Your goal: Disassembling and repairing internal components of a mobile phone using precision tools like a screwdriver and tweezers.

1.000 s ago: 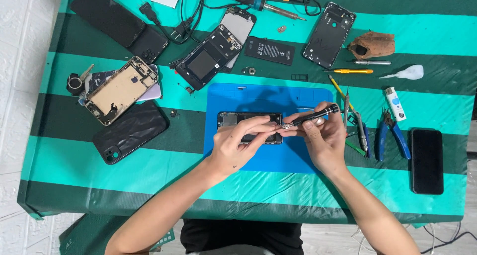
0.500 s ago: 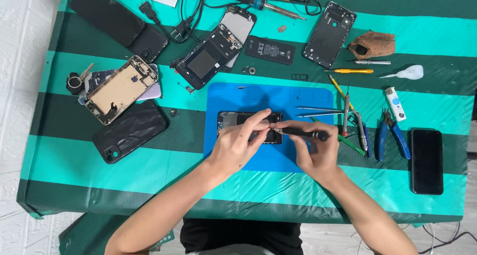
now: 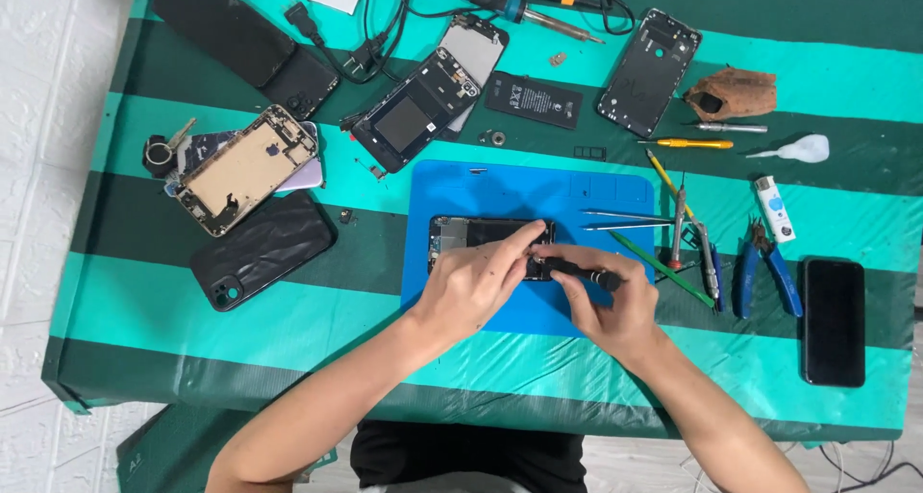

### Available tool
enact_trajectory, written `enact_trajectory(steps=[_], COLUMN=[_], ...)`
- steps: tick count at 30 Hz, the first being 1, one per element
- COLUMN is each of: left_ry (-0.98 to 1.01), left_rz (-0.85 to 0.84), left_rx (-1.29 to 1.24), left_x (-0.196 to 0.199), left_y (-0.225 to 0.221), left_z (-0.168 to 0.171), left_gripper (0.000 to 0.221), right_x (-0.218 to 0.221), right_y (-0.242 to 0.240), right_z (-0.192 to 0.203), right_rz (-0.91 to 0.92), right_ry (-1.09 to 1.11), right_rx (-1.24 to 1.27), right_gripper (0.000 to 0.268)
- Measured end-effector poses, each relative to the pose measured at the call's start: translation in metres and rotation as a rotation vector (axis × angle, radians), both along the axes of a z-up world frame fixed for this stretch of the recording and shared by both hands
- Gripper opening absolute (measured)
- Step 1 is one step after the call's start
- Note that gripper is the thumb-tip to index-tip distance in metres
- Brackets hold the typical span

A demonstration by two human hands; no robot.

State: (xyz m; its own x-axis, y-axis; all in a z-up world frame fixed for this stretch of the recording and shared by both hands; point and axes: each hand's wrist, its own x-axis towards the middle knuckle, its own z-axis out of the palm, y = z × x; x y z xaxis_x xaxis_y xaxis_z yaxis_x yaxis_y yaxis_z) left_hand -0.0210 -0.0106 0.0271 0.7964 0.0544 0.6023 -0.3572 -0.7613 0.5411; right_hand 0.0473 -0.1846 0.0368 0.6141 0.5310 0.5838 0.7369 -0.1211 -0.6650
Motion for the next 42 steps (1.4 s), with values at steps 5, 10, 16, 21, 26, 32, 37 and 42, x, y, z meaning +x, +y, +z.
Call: enact_trajectory(steps=[5, 10, 16, 21, 26, 32, 37, 42], left_ry=[0.02, 0.051, 0.142, 0.216, 0.286, 0.283, 0.27, 0.273], left_rz=[-0.012, -0.047, -0.049, -0.172, -0.136, -0.13, -0.129, -0.142], left_rx=[-0.1, -0.128, -0.212, -0.268, 0.005, 0.17, 0.161, 0.163], left_x=[0.001, 0.001, 0.003, 0.006, 0.01, 0.014, 0.015, 0.014], left_y=[-0.004, -0.009, -0.012, -0.006, 0.007, 0.016, 0.017, 0.017], left_z=[-0.012, -0.008, -0.019, -0.008, -0.007, -0.016, -0.016, -0.018], left_gripper=[0.048, 0.049, 0.056, 0.074, 0.092, 0.085, 0.074, 0.068], right_x=[0.009, 0.016, 0.026, 0.034, 0.049, 0.056, 0.056, 0.054], right_y=[-0.008, -0.015, -0.018, -0.02, -0.036, -0.036, -0.039, -0.037], right_z=[-0.012, -0.02, -0.022, -0.028, -0.046, -0.055, -0.061, -0.073], right_rz=[0.042, 0.089, 0.168, 0.129, 0.17, 0.069, 0.051, 0.018], right_ry=[-0.087, -0.169, -0.193, -0.087, 0.069, 0.064, 0.071, 0.02], right_rx=[0.026, 0.012, 0.033, 0.198, 0.198, 0.052, 0.028, 0.008], right_gripper=[0.055, 0.083, 0.083, 0.085, 0.087, 0.082, 0.081, 0.083])
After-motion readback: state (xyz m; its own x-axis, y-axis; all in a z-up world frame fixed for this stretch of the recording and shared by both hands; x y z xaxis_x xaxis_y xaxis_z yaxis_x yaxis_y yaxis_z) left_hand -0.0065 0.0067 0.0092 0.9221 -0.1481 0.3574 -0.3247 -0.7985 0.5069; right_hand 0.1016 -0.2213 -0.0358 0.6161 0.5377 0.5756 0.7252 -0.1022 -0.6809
